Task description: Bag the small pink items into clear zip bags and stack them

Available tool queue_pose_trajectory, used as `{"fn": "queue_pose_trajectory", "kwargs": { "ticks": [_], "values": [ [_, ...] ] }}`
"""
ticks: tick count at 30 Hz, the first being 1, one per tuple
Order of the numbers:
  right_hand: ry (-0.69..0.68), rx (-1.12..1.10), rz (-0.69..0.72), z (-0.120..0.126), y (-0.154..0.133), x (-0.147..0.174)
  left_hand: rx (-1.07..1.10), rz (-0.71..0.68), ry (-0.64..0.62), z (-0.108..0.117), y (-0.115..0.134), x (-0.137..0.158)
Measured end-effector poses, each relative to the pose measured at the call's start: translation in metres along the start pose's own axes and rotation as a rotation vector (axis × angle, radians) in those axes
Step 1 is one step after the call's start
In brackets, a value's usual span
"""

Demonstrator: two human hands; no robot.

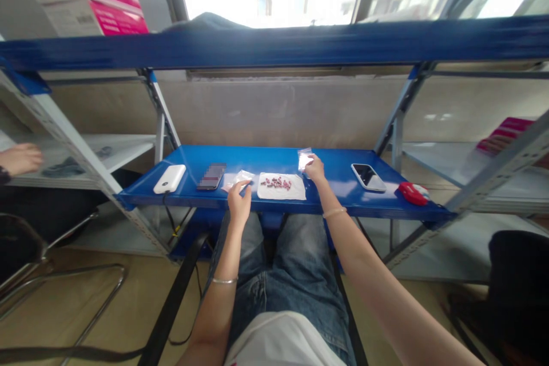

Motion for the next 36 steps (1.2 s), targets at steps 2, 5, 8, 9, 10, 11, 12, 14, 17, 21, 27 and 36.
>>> {"fn": "queue_pose_trajectory", "kwargs": {
  "ticks": [2, 5, 8, 9, 10, 11, 12, 14, 17, 21, 27, 36],
  "values": [
    [0.022, 0.077, -0.007, -0.003, 0.003, 0.002, -0.114, -0.037, 0.077, 0.002, -0.005, 0.000],
    [0.125, 0.256, -0.057, -0.004, 0.005, 0.009, -0.270, -0.016, 0.135, 0.002, -0.013, 0.000],
    [0.207, 0.349, -0.072, -0.003, 0.003, 0.015, -0.380, 0.057, 0.143, 0.000, -0.020, 0.002],
    [0.220, 0.359, -0.064, -0.002, 0.002, 0.017, -0.406, 0.081, 0.140, -0.001, -0.021, 0.002],
    [0.227, 0.367, -0.061, -0.002, 0.002, 0.018, -0.425, 0.104, 0.135, -0.001, -0.022, 0.003],
    [0.226, 0.376, -0.061, -0.002, 0.002, 0.019, -0.440, 0.125, 0.127, -0.002, -0.024, 0.004],
    [0.218, 0.386, -0.065, -0.002, 0.003, 0.020, -0.453, 0.143, 0.118, -0.002, -0.025, 0.004],
    [0.183, 0.414, -0.068, -0.004, 0.005, 0.021, -0.474, 0.167, 0.092, -0.003, -0.026, 0.005],
    [0.121, 0.452, -0.031, -0.008, 0.007, 0.021, -0.496, 0.183, 0.056, -0.005, -0.028, 0.007],
    [0.063, 0.501, 0.002, -0.015, 0.006, 0.019, -0.484, 0.209, 0.063, -0.008, -0.030, 0.008],
    [0.042, 0.545, -0.048, -0.019, 0.006, 0.012, -0.496, 0.218, 0.069, -0.010, -0.030, 0.009],
    [0.033, 0.510, 0.001, -0.020, 0.010, 0.011, -0.475, 0.232, 0.088, -0.008, -0.031, 0.008]
  ]
}}
Point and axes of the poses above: each hand's wrist, its own x-axis away from the middle knuckle, its own z-axis out of the back of the hand, y = z × x, the point moved 2 cm from there along -x, towards the middle knuckle, and after that the axes turned 12 degrees about -x, right-handed, at the moved point
